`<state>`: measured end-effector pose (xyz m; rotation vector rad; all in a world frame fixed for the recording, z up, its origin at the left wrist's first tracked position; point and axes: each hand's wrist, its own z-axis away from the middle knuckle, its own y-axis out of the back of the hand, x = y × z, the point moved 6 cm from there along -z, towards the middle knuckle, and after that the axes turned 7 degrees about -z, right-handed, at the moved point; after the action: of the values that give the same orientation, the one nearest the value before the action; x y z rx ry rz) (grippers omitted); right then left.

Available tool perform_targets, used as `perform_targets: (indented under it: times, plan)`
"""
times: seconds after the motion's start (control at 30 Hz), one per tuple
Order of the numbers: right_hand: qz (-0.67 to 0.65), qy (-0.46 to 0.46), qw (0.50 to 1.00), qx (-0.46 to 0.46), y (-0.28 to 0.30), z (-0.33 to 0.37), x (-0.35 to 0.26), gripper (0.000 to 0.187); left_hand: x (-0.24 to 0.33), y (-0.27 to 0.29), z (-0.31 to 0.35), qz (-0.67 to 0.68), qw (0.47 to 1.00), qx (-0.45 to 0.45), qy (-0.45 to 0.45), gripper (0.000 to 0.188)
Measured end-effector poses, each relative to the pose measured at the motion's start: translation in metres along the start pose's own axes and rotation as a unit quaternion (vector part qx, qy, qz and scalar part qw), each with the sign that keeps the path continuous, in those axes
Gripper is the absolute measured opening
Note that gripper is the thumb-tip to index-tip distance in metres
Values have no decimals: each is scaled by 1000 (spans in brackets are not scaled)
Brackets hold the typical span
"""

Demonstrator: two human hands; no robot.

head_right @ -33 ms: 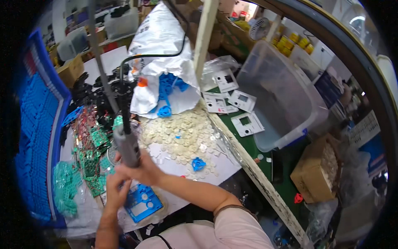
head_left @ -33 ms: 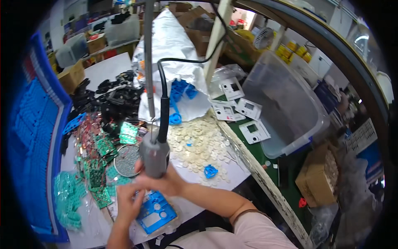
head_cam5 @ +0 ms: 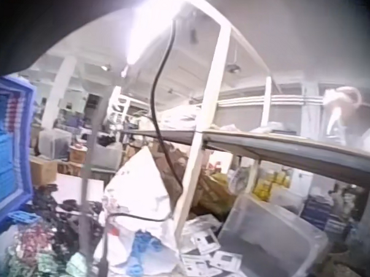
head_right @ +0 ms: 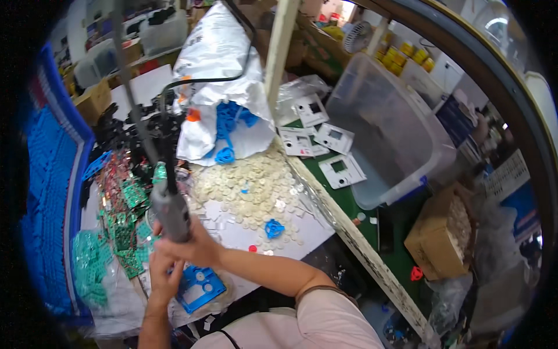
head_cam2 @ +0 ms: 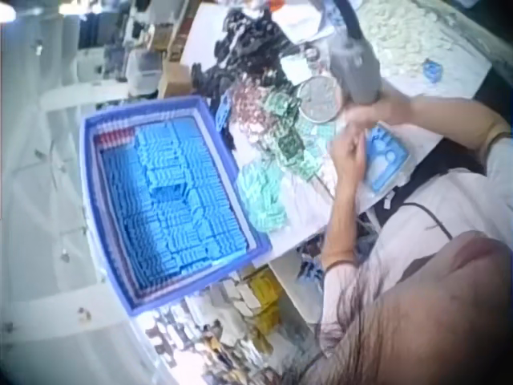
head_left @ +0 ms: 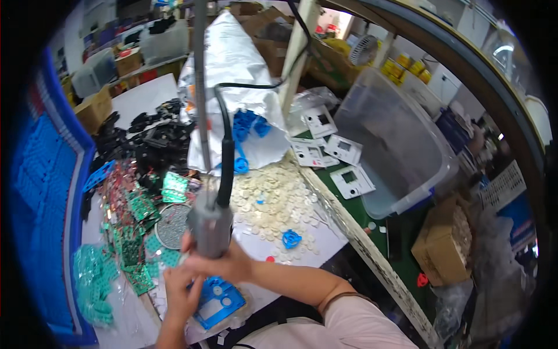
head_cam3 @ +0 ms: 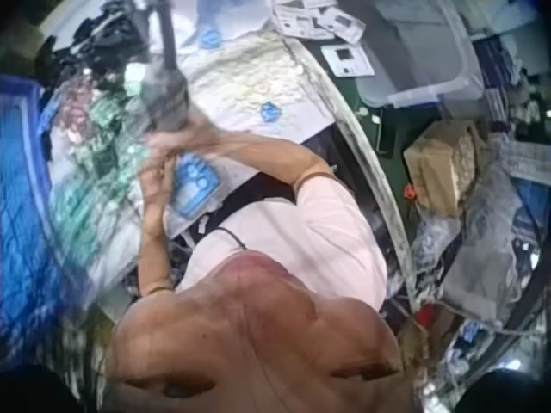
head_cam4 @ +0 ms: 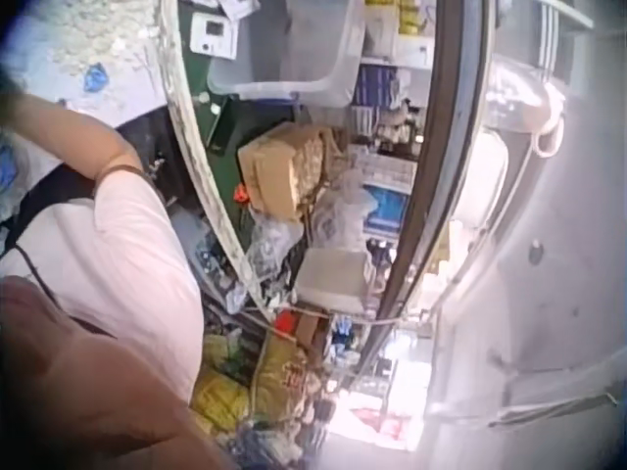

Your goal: Assembling a toy by installing buttons, a circuit board, and internal components into a plastic housing using an electric screwdriver.

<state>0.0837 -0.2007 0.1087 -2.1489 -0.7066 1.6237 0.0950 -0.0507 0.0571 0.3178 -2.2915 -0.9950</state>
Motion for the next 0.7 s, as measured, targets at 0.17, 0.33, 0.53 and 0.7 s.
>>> perform_targets:
  times: [0.17,0.33,0.53,0.7]
  plan:
    - [37,-40,997,-60,-22,7,31,28,0,-8,54,133,983,-10,129,11]
    - [-2,-20,998,-55,-22,10,20,29,5,-11,50,148,982,4,113,14]
    - [37,20,998,-37,-12,9,14,27,-2,-19,55,130,987,13,97,16]
    - [-114,-129,985,-1,-6,5,38,28,-4,4,45,-57,994,-12,88,49]
